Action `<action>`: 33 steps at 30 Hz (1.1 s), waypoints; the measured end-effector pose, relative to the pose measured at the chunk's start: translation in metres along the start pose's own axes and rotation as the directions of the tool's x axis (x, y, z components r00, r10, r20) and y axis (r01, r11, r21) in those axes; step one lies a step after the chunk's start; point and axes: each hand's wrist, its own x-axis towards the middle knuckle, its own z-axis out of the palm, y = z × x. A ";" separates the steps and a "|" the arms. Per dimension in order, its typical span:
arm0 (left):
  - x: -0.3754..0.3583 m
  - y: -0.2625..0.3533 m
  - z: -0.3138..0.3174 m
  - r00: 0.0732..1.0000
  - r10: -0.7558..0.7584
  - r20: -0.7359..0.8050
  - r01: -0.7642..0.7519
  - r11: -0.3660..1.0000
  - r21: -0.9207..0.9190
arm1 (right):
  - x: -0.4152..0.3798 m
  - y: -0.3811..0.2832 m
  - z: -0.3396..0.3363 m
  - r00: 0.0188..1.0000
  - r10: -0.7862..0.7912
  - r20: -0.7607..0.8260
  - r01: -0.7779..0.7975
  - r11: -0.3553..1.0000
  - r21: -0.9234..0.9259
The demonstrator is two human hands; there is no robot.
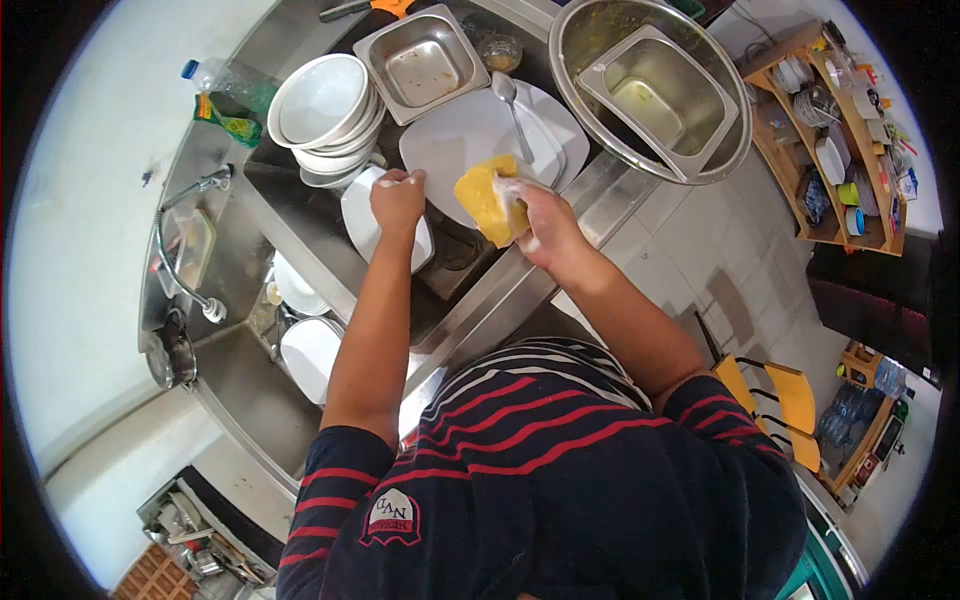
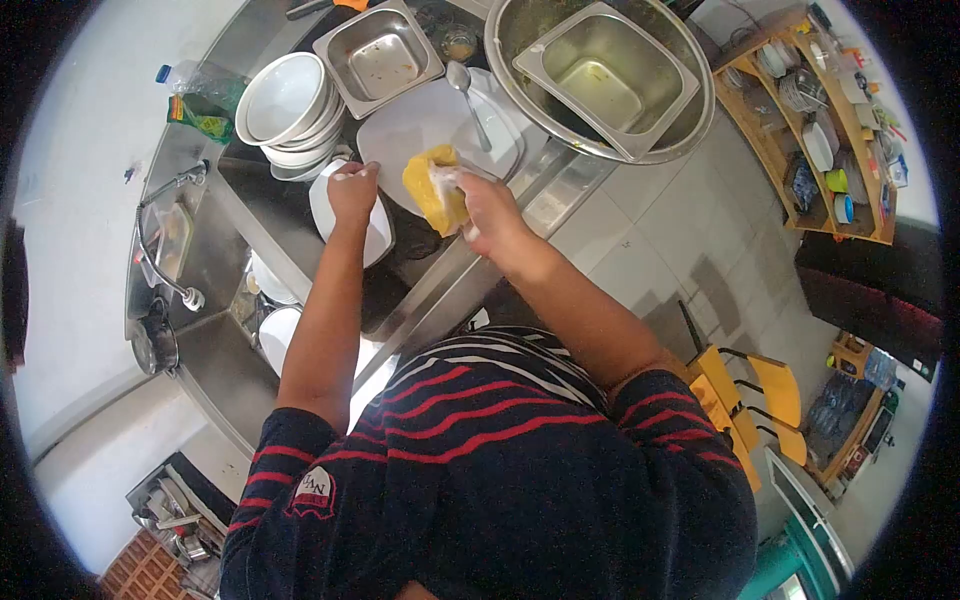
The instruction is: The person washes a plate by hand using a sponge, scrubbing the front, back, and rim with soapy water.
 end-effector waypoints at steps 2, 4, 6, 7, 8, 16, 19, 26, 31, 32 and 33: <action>0.000 0.001 -0.005 0.999 0.020 -0.032 -0.016 0.995 0.103 | 0.008 0.005 -0.010 1.000 0.019 -0.011 -0.019 1.000 0.010; 0.004 0.001 -0.007 0.985 -0.120 0.122 0.141 0.973 -0.184 | 0.007 0.004 -0.008 0.999 0.040 -0.016 -0.040 0.999 0.019; -0.002 0.004 -0.009 0.947 -0.222 0.234 0.307 0.843 -0.442 | 0.003 0.003 -0.006 0.999 0.047 0.009 -0.048 0.998 0.031; -0.005 0.009 -0.011 0.887 -0.279 0.369 0.460 0.618 -0.638 | 0.003 0.003 -0.006 0.999 0.047 0.010 -0.047 0.998 0.031; -0.003 0.000 -0.006 0.887 -0.277 0.369 0.458 0.619 -0.638 | 0.004 0.003 -0.007 0.998 0.062 0.032 -0.063 0.998 0.032; -0.010 -0.012 0.005 0.856 -0.197 0.477 0.516 0.347 -0.783 | 0.006 0.003 -0.011 0.996 0.052 0.071 -0.057 0.995 0.082; -0.019 -0.004 -0.018 0.858 -0.260 0.444 0.513 0.381 -0.769 | 0.008 0.001 -0.013 0.994 0.074 0.084 -0.084 0.989 0.121; -0.038 -0.008 -0.075 0.874 -0.329 0.357 0.467 0.369 -0.804 | 0.002 0.001 -0.004 0.991 -0.026 0.135 0.019 0.998 0.052; -0.064 -0.030 -0.127 0.908 -0.206 0.366 0.412 0.274 -0.869 | -0.018 0.028 0.026 0.929 -0.303 0.212 0.370 0.768 -0.523; -0.071 -0.038 -0.137 0.890 -0.236 0.390 0.444 0.253 -0.860 | -0.025 0.036 0.037 0.834 -0.407 0.372 0.546 0.512 -0.664; -0.079 -0.044 -0.147 0.892 -0.244 0.380 0.436 0.247 -0.866 | -0.034 0.043 0.051 0.708 -0.445 0.548 0.675 0.197 -0.711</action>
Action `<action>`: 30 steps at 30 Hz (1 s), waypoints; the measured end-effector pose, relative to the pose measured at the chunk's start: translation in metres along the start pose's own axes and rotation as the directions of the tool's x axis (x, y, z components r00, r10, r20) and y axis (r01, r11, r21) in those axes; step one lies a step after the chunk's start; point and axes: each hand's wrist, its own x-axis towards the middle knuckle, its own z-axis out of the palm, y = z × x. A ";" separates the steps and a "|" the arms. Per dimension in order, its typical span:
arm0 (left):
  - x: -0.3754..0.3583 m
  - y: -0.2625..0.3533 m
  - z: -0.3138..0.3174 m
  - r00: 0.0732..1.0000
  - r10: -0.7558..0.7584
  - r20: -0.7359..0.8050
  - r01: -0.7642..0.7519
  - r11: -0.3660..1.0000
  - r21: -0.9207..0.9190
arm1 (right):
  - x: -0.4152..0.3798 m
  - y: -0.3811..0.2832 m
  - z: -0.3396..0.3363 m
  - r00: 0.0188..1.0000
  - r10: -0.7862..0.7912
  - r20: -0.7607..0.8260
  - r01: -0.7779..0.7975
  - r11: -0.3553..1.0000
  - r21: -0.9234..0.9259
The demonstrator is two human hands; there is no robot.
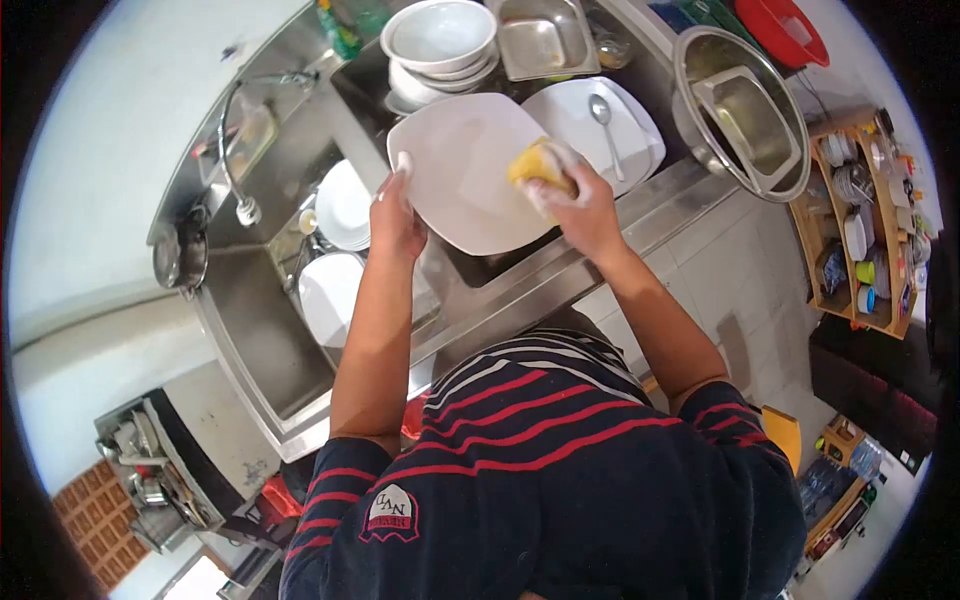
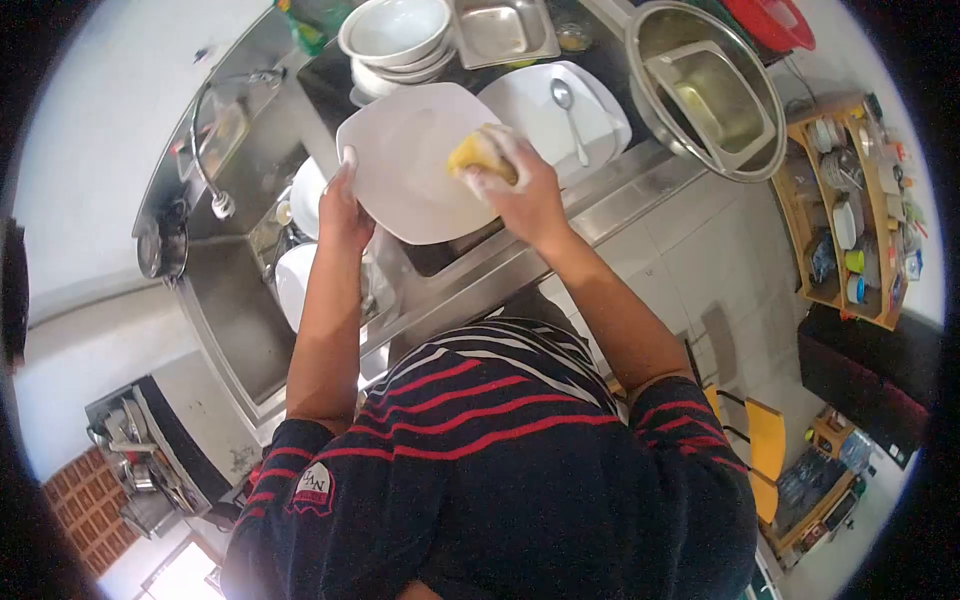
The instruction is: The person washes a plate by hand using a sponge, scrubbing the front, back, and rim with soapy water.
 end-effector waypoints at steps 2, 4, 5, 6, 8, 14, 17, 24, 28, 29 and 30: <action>-0.017 0.007 -0.022 0.997 0.055 0.045 -0.047 0.986 -0.158 | -0.002 -0.034 0.021 0.991 -0.097 0.087 0.105 0.991 -0.082; -0.039 0.016 -0.040 0.995 0.104 -0.002 -0.102 0.977 -0.189 | -0.009 -0.050 0.049 0.915 -0.291 0.281 0.362 0.898 -0.250; -0.050 0.022 -0.050 0.993 0.114 -0.024 -0.117 0.975 -0.188 | -0.017 -0.056 0.065 0.897 -0.253 0.361 0.351 0.906 -0.238; -0.063 0.031 -0.056 0.991 0.126 -0.044 -0.132 0.973 -0.187 | -0.020 -0.065 0.084 0.886 -0.259 0.384 0.363 0.903 -0.229; -0.087 0.041 -0.076 0.990 0.131 -0.050 -0.138 0.973 -0.186 | -0.027 -0.087 0.126 0.808 -0.366 0.461 0.453 0.887 -0.091; -0.130 0.048 -0.160 0.988 0.129 -0.082 -0.139 0.980 -0.141 | -0.009 -0.096 0.249 0.756 -0.548 0.358 0.593 0.805 -0.018; -0.146 0.051 -0.192 0.962 0.222 -0.161 -0.252 0.947 -0.200 | -0.007 -0.097 0.287 0.798 -0.452 0.398 0.561 0.799 -0.218; -0.167 0.045 -0.270 0.949 0.219 -0.228 -0.279 0.920 -0.277 | -0.090 -0.108 0.316 0.785 -0.399 0.474 0.565 0.775 -0.283; -0.173 0.042 -0.293 0.942 0.279 -0.187 -0.316 0.925 -0.211 | -0.101 -0.112 0.364 0.719 -0.474 0.509 0.546 0.838 0.009; -0.175 0.048 -0.297 0.943 0.292 -0.157 -0.324 0.912 -0.251 | -0.091 -0.106 0.374 0.693 -0.516 0.504 0.578 0.815 0.040; -0.177 0.050 -0.302 0.941 0.295 -0.166 -0.330 0.910 -0.251 | -0.078 -0.094 0.384 0.688 -0.519 0.508 0.578 0.814 0.048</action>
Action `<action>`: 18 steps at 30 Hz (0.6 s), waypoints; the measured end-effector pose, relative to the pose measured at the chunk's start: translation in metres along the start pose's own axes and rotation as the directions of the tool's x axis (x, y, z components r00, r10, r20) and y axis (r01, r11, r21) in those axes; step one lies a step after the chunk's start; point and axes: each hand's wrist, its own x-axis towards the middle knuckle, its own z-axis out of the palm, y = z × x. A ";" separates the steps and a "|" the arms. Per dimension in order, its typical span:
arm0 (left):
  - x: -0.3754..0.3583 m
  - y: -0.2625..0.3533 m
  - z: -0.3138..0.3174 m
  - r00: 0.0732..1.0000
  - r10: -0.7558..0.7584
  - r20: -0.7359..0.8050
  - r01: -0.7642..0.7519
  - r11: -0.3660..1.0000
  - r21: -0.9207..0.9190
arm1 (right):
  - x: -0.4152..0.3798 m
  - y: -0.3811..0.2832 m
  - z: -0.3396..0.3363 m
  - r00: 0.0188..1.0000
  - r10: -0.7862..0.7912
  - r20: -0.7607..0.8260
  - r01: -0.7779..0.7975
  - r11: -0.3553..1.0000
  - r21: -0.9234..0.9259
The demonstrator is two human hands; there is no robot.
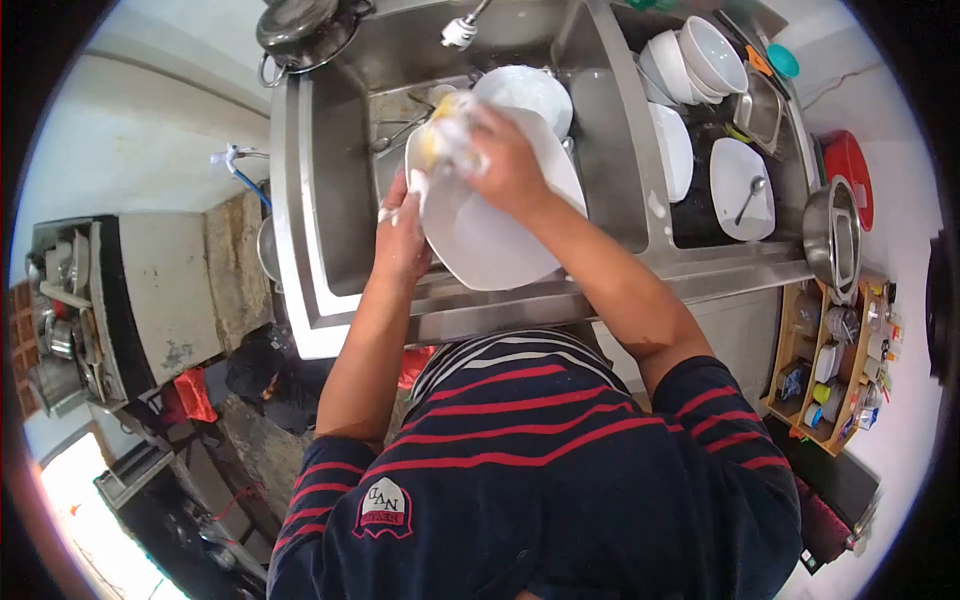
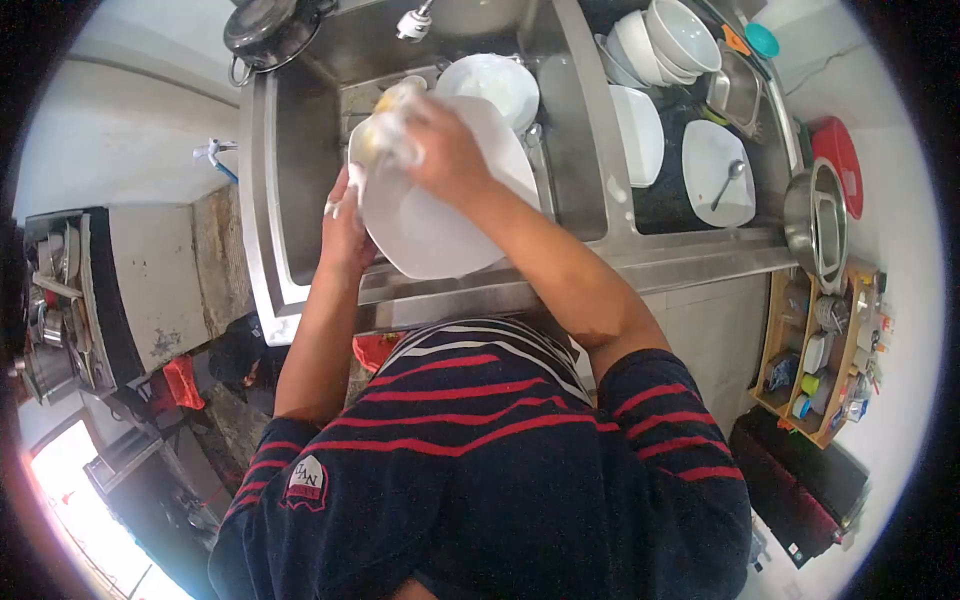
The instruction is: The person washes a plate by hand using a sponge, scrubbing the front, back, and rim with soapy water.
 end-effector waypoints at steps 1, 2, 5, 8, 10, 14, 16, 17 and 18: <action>-0.001 0.004 -0.004 0.998 -0.003 -0.067 0.005 1.000 0.029 | 0.006 0.020 0.004 0.997 0.068 -0.034 -0.072 0.990 -0.126; 0.000 0.009 -0.006 0.992 -0.006 -0.130 0.014 0.998 0.057 | 0.009 0.032 0.004 0.988 0.130 -0.080 -0.146 0.957 -0.249; 0.006 0.018 -0.009 0.992 0.024 -0.123 -0.023 1.000 0.010 | -0.001 0.027 -0.011 0.955 0.250 -0.159 -0.288 0.912 -0.293; 0.019 0.009 -0.017 0.993 0.028 -0.118 -0.022 0.998 0.051 | -0.026 0.015 -0.003 0.968 0.251 -0.015 -0.245 0.927 -0.285; 0.029 -0.005 -0.014 0.989 0.084 -0.124 -0.078 0.996 0.051 | -0.030 -0.006 0.009 0.978 0.201 0.057 -0.192 0.972 -0.135; 0.038 -0.008 -0.010 0.995 0.012 -0.103 -0.012 1.000 0.003 | -0.019 0.003 0.011 0.997 0.027 0.068 -0.024 0.999 -0.048; 0.034 -0.015 -0.014 1.000 0.009 0.000 -0.009 1.000 -0.014 | -0.015 0.019 0.001 0.997 0.078 -0.006 -0.079 0.987 -0.137; 0.033 -0.016 -0.011 0.999 -0.004 -0.037 0.004 1.000 -0.008 | -0.009 0.027 -0.007 0.978 0.201 -0.063 -0.207 0.972 -0.108; 0.032 -0.017 -0.006 0.997 -0.017 -0.071 0.017 1.000 -0.002 | -0.004 0.032 -0.014 0.940 0.320 -0.118 -0.330 0.941 -0.073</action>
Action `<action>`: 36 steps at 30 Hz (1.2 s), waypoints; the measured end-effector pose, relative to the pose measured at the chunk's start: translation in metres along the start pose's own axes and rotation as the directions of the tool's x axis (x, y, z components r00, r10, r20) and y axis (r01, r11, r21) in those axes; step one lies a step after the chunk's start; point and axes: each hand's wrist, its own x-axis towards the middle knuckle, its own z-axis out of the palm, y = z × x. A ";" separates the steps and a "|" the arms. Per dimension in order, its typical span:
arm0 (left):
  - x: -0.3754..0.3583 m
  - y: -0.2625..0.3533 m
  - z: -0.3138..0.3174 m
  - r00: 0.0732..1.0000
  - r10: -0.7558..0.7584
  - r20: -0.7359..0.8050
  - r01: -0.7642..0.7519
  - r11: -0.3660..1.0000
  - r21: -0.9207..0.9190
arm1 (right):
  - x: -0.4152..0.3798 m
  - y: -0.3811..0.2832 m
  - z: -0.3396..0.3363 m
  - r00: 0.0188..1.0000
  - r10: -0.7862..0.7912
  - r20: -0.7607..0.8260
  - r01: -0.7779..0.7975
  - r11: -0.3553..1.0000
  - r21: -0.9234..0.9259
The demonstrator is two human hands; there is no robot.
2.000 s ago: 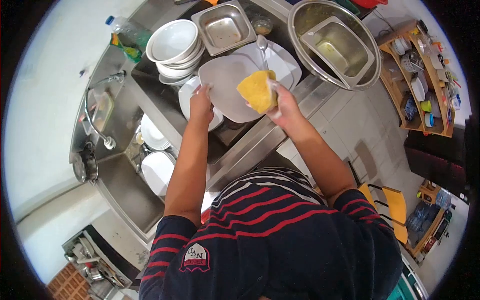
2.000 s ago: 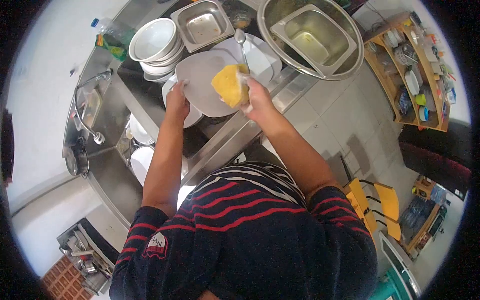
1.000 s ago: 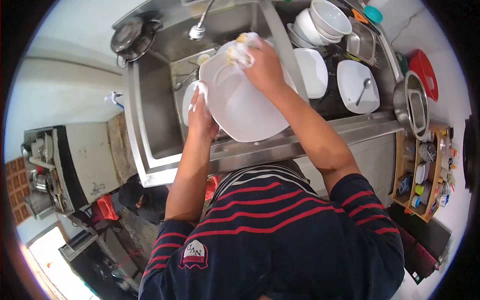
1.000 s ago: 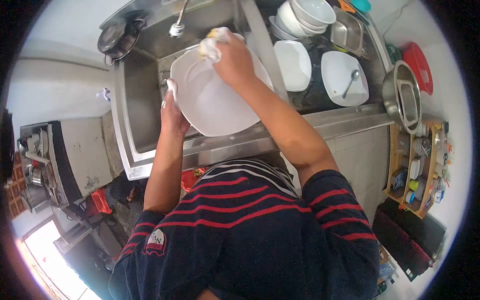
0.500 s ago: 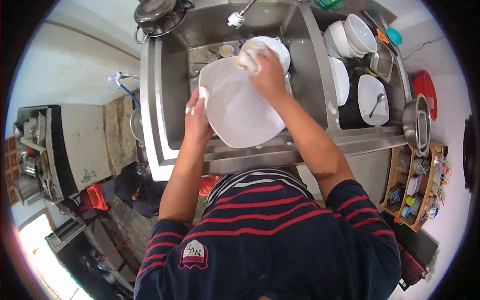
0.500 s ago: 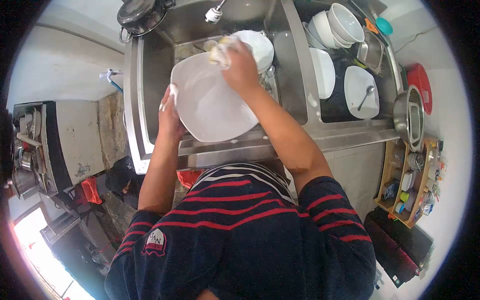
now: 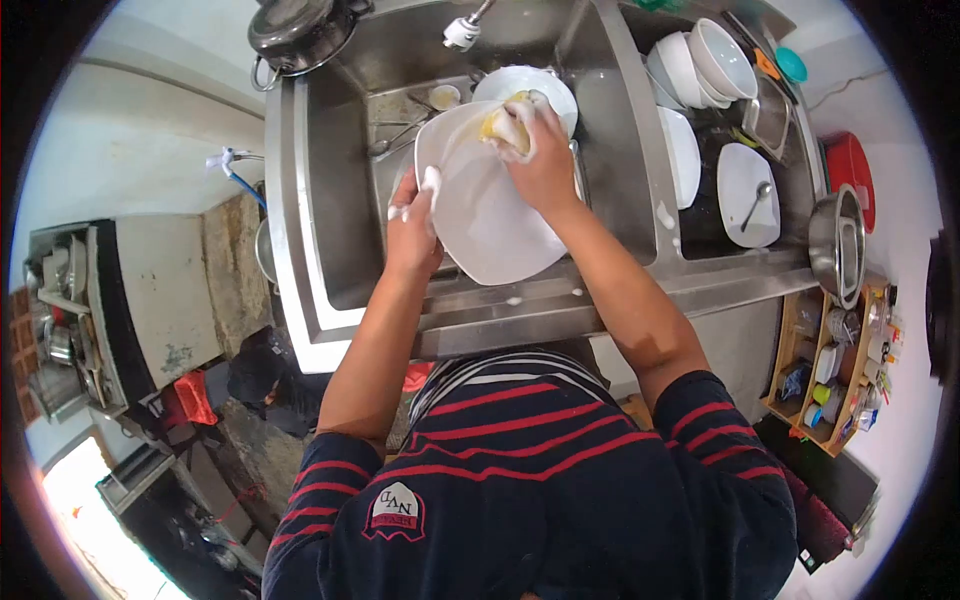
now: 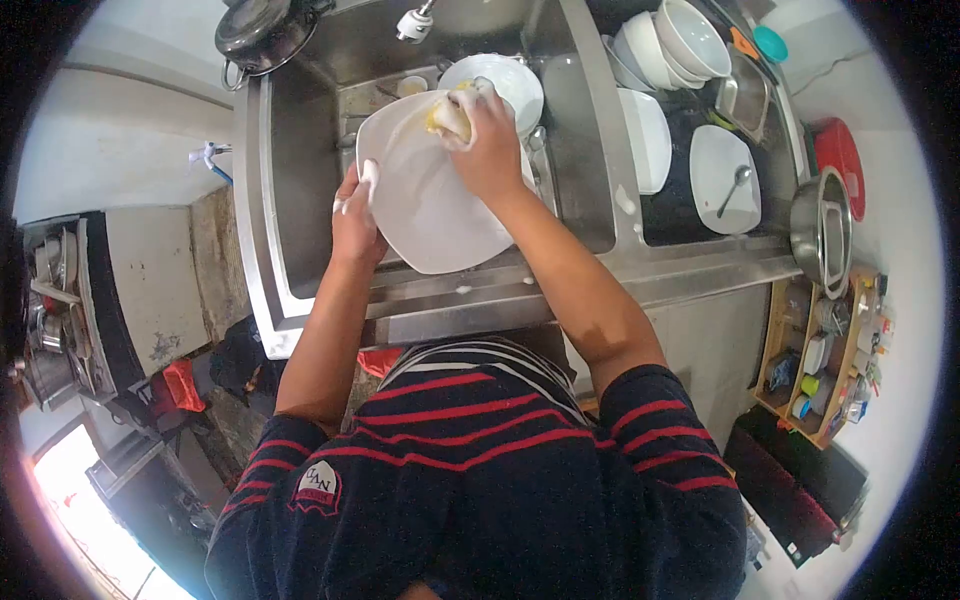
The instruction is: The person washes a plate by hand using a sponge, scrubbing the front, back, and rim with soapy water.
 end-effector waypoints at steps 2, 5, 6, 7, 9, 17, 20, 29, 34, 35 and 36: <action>-0.005 -0.008 0.005 0.999 -0.031 -0.033 0.031 1.000 -0.002 | -0.012 0.002 0.014 0.996 -0.025 -0.086 0.018 0.997 -0.076; -0.010 -0.004 0.010 0.996 -0.049 -0.079 0.045 0.998 -0.052 | -0.039 -0.034 0.009 0.988 -0.114 0.107 0.125 0.986 -0.112; -0.011 0.000 0.008 0.994 -0.057 -0.096 0.048 0.994 -0.096 | -0.045 -0.043 0.002 0.987 -0.128 0.100 0.139 0.984 -0.112; -0.010 0.001 0.001 0.996 -0.021 -0.088 0.010 0.993 -0.122 | -0.052 -0.048 -0.010 0.946 -0.231 0.229 0.238 0.971 -0.001; -0.011 0.006 -0.010 0.991 -0.078 -0.109 0.063 0.989 -0.131 | -0.062 -0.046 -0.034 0.869 -0.358 0.341 0.339 0.934 0.116; -0.031 -0.013 -0.007 0.954 -0.216 -0.207 0.209 0.976 -0.052 | -0.032 -0.022 -0.012 0.989 -0.150 0.009 0.149 0.970 -0.190; -0.019 -0.010 -0.014 0.976 -0.155 -0.155 0.153 0.988 -0.023 | -0.024 -0.047 0.016 0.975 -0.221 -0.015 0.212 0.950 -0.230; -0.003 -0.005 -0.042 0.998 -0.008 -0.055 0.004 0.996 -0.085 | 0.022 -0.065 0.015 0.858 -0.444 0.259 0.488 0.862 -0.138; 0.001 0.021 -0.043 0.967 0.222 -0.128 -0.248 0.938 -0.243 | 0.044 -0.066 -0.019 0.904 -0.407 0.132 0.428 0.865 -0.262; -0.002 0.029 -0.045 0.950 0.276 -0.143 -0.299 0.939 -0.169 | 0.025 -0.063 -0.024 0.903 -0.364 0.228 0.420 0.861 -0.287; -0.005 0.038 -0.044 0.933 0.327 -0.151 -0.343 0.935 -0.093 | 0.009 -0.061 -0.027 0.895 -0.311 0.318 0.410 0.856 -0.316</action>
